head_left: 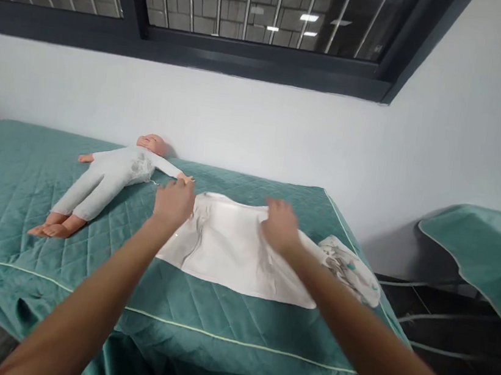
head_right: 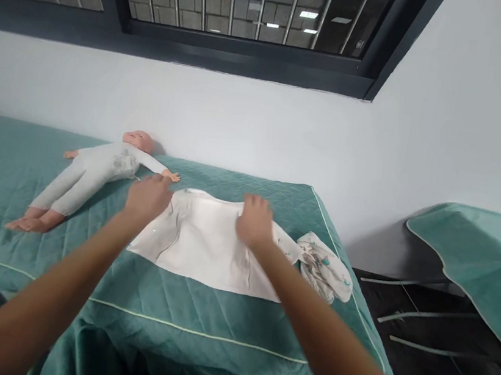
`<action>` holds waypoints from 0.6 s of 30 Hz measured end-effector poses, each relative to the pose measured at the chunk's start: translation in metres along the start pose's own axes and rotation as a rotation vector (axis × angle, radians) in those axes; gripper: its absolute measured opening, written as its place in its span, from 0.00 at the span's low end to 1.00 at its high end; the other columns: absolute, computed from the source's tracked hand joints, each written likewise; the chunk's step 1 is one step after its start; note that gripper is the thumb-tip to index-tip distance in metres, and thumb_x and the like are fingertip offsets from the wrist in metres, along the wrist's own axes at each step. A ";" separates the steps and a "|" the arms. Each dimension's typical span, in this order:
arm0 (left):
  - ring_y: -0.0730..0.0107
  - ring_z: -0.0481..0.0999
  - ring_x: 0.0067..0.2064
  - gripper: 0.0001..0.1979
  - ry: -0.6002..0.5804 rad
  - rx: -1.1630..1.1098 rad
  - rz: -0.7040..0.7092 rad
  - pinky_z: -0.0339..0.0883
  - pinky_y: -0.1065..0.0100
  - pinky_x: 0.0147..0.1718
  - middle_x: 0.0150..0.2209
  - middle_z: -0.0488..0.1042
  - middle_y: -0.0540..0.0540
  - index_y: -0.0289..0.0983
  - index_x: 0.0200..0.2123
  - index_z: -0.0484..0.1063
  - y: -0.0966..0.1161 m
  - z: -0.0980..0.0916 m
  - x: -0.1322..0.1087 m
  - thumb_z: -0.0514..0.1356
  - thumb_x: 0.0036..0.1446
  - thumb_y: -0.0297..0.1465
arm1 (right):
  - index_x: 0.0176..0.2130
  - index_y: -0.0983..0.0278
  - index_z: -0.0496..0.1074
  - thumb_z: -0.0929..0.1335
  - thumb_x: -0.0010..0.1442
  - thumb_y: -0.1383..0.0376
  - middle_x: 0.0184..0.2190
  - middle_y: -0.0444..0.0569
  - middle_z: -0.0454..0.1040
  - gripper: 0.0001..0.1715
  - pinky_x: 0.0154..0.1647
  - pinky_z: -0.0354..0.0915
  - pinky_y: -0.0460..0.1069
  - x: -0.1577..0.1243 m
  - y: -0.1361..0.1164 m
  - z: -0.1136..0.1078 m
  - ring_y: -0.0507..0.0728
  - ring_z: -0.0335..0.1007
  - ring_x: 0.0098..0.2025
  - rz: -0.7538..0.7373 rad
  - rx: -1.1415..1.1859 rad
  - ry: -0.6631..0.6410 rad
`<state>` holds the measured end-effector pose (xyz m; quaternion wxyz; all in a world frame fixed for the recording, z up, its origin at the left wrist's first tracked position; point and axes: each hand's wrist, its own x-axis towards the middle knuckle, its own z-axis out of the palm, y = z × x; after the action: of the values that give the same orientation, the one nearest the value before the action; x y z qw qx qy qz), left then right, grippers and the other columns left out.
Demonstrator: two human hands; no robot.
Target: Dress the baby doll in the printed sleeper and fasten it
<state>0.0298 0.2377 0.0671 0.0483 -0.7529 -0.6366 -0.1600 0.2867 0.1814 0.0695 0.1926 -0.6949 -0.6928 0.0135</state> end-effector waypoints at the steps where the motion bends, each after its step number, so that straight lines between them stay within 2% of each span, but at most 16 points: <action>1: 0.43 0.75 0.54 0.17 0.016 -0.057 0.016 0.68 0.50 0.51 0.51 0.75 0.28 0.34 0.50 0.74 0.007 0.014 -0.007 0.52 0.63 0.31 | 0.62 0.69 0.67 0.65 0.57 0.72 0.62 0.62 0.69 0.33 0.65 0.58 0.57 -0.006 -0.010 0.021 0.64 0.63 0.63 -0.042 0.026 -0.031; 3: 0.53 0.76 0.54 0.17 -0.035 -0.314 0.079 0.68 0.56 0.54 0.52 0.75 0.33 0.35 0.51 0.74 0.025 0.043 -0.023 0.50 0.63 0.27 | 0.63 0.68 0.65 0.67 0.59 0.68 0.64 0.58 0.68 0.34 0.67 0.56 0.52 -0.016 -0.028 0.059 0.60 0.61 0.66 -0.061 0.072 -0.069; 4: 0.57 0.76 0.54 0.18 -0.044 -0.443 0.059 0.68 0.58 0.55 0.55 0.73 0.32 0.33 0.53 0.72 0.035 0.056 -0.030 0.51 0.63 0.26 | 0.63 0.70 0.64 0.66 0.61 0.66 0.64 0.60 0.67 0.33 0.68 0.55 0.53 -0.019 -0.034 0.074 0.61 0.60 0.66 -0.022 0.082 -0.070; 6: 0.55 0.71 0.61 0.21 -0.071 -0.534 0.031 0.65 0.58 0.60 0.60 0.69 0.29 0.29 0.57 0.68 0.054 0.078 -0.040 0.52 0.62 0.26 | 0.64 0.76 0.62 0.64 0.64 0.63 0.65 0.66 0.64 0.33 0.70 0.52 0.57 -0.020 -0.040 0.096 0.66 0.56 0.69 0.090 0.086 -0.054; 8: 0.54 0.66 0.66 0.21 -0.110 -0.524 0.026 0.61 0.58 0.64 0.61 0.68 0.27 0.26 0.57 0.68 0.070 0.093 -0.042 0.52 0.62 0.26 | 0.65 0.80 0.60 0.62 0.65 0.62 0.68 0.70 0.59 0.34 0.71 0.47 0.62 -0.015 -0.036 0.106 0.71 0.50 0.71 0.207 0.076 -0.025; 11: 0.51 0.61 0.69 0.21 -0.119 -0.396 -0.057 0.54 0.55 0.68 0.63 0.66 0.26 0.24 0.57 0.68 0.080 0.101 -0.032 0.52 0.62 0.25 | 0.65 0.81 0.58 0.62 0.65 0.62 0.69 0.73 0.56 0.36 0.70 0.47 0.63 -0.004 -0.025 0.109 0.74 0.49 0.71 0.335 0.065 0.010; 15: 0.46 0.67 0.65 0.22 -0.100 -0.271 -0.195 0.53 0.49 0.67 0.59 0.70 0.25 0.23 0.58 0.66 0.075 0.098 -0.017 0.51 0.63 0.28 | 0.65 0.81 0.58 0.61 0.65 0.61 0.64 0.73 0.63 0.36 0.66 0.55 0.60 0.003 -0.016 0.105 0.73 0.59 0.67 0.420 0.082 0.056; 18: 0.44 0.68 0.64 0.23 -0.049 -0.318 -0.268 0.55 0.50 0.66 0.58 0.70 0.24 0.23 0.58 0.65 0.072 0.092 -0.012 0.53 0.62 0.29 | 0.65 0.79 0.56 0.60 0.65 0.62 0.63 0.71 0.64 0.35 0.66 0.55 0.59 0.005 -0.015 0.102 0.71 0.60 0.66 0.437 0.106 0.124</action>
<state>0.1151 0.2384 -0.0144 -0.1084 -0.6633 -0.6987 -0.2450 0.2432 0.2106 -0.0194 0.2636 -0.8166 -0.5111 0.0487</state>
